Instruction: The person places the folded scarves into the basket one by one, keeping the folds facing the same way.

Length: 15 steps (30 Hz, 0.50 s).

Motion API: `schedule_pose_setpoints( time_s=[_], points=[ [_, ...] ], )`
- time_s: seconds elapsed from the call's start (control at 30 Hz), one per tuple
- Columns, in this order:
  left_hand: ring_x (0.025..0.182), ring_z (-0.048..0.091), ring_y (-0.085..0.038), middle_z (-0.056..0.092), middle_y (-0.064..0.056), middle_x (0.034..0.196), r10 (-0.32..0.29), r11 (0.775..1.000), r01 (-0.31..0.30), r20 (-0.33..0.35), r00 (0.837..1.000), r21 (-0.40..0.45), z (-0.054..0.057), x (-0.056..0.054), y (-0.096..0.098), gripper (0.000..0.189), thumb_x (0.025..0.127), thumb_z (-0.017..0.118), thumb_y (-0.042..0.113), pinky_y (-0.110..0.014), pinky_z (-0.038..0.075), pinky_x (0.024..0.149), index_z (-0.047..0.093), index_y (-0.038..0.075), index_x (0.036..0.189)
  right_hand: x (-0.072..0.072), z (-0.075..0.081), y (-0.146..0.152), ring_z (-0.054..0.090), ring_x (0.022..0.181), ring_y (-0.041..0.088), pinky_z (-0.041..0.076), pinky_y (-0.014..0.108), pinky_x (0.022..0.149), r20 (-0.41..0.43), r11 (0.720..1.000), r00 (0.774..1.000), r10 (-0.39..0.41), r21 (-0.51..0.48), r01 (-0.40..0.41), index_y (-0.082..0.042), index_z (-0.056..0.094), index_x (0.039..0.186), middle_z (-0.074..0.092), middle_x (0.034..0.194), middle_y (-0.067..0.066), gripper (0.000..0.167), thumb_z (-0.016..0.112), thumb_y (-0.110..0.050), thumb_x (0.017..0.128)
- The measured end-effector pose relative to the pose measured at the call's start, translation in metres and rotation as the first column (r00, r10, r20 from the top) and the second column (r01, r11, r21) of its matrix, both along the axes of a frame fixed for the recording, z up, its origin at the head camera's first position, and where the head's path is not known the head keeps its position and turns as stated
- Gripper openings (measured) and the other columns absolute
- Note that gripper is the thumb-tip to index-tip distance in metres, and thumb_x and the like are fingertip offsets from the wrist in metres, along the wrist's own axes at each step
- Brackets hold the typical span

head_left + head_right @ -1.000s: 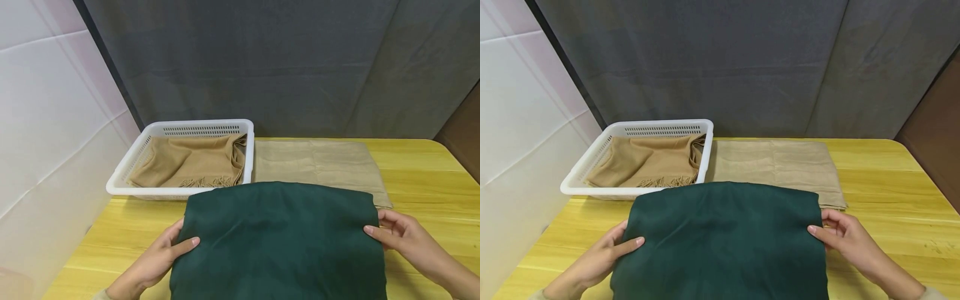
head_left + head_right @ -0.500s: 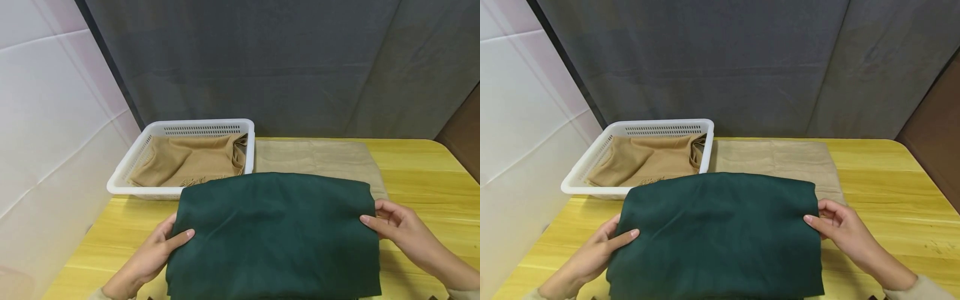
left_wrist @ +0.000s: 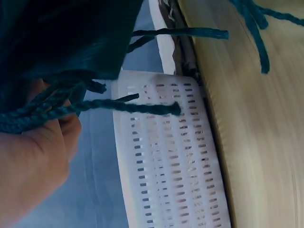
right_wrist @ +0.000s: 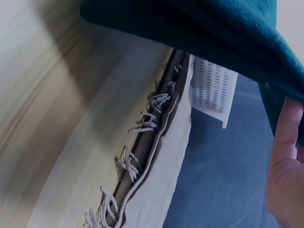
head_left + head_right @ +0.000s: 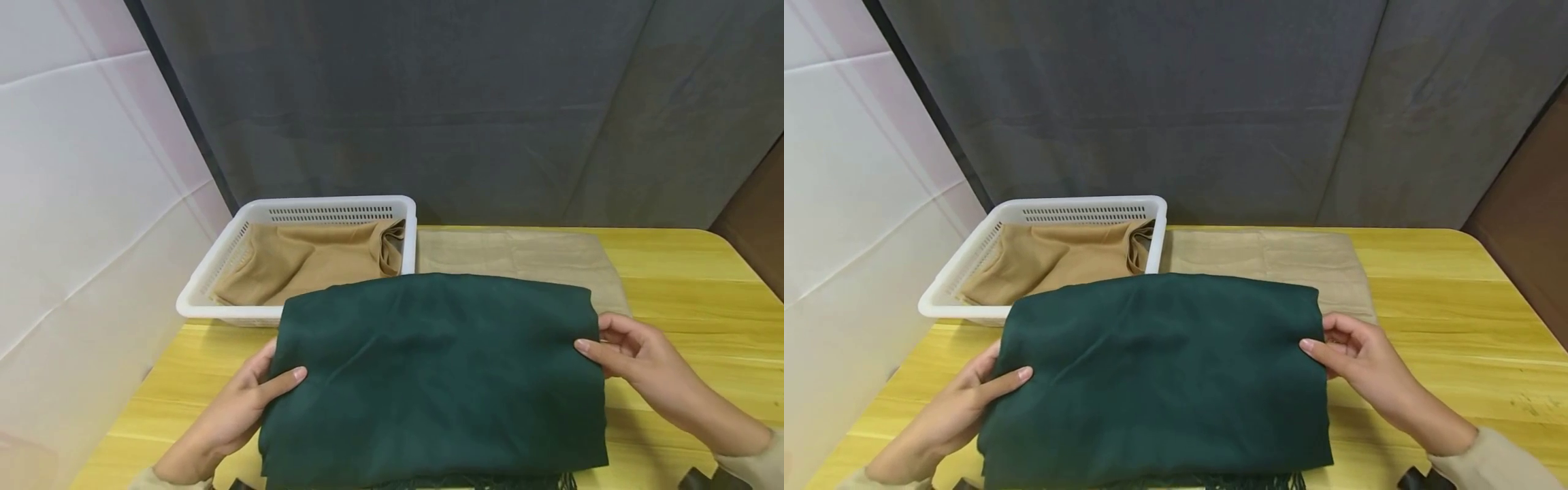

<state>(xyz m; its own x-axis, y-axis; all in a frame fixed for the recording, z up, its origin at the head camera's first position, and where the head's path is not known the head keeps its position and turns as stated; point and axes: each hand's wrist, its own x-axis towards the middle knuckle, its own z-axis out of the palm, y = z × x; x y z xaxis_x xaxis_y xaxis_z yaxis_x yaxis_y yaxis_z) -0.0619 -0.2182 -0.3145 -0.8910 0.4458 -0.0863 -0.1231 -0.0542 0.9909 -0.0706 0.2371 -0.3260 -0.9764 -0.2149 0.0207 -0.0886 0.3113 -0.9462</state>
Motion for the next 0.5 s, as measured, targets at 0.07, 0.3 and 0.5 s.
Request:
schedule_pose_setpoints(
  time_s=[0.07, 0.3, 0.5],
  points=[
    [0.107, 0.050, -0.015, 0.044, 0.004, 0.127, 0.012, 1.000, -0.012, 0.001, 1.000, -0.006, 0.000, -0.001, -0.001, 0.050, 0.092, 0.046, 0.007, -0.032, 0.045, 0.084, 0.026, 0.015, 0.137, -0.001, 0.001, -0.003, 0.050, 0.067, 0.013, 0.049, 0.030, 0.060, -0.004, 1.000, 1.000, -0.001, -0.004, 0.001, -0.009, 0.045, 0.091, 0.043, 0.068, -0.002, 0.007, 0.052, -0.010, 0.090],
    [0.107, 0.050, -0.015, 0.041, 0.004, 0.128, 0.022, 1.000, -0.021, -0.022, 1.000, 0.023, 0.001, -0.005, -0.007, 0.050, 0.092, 0.043, 0.005, -0.031, 0.045, 0.083, 0.025, 0.019, 0.137, -0.007, 0.003, -0.013, 0.053, 0.070, 0.014, 0.049, 0.031, 0.062, -0.004, 1.000, 1.000, -0.002, -0.030, 0.002, -0.007, 0.050, 0.093, 0.052, 0.074, 0.000, 0.007, 0.053, -0.012, 0.089],
    [0.109, 0.049, -0.015, 0.038, 0.007, 0.131, 0.009, 0.997, -0.006, -0.041, 0.999, 0.074, 0.002, -0.009, -0.012, 0.053, 0.093, 0.040, 0.002, -0.030, 0.045, 0.084, 0.022, 0.023, 0.138, -0.011, 0.005, -0.018, 0.050, 0.066, 0.013, 0.048, 0.029, 0.061, -0.021, 1.000, 1.000, -0.003, -0.030, 0.002, -0.008, 0.047, 0.090, 0.047, 0.070, -0.001, 0.005, 0.052, -0.010, 0.090]
  ],
)
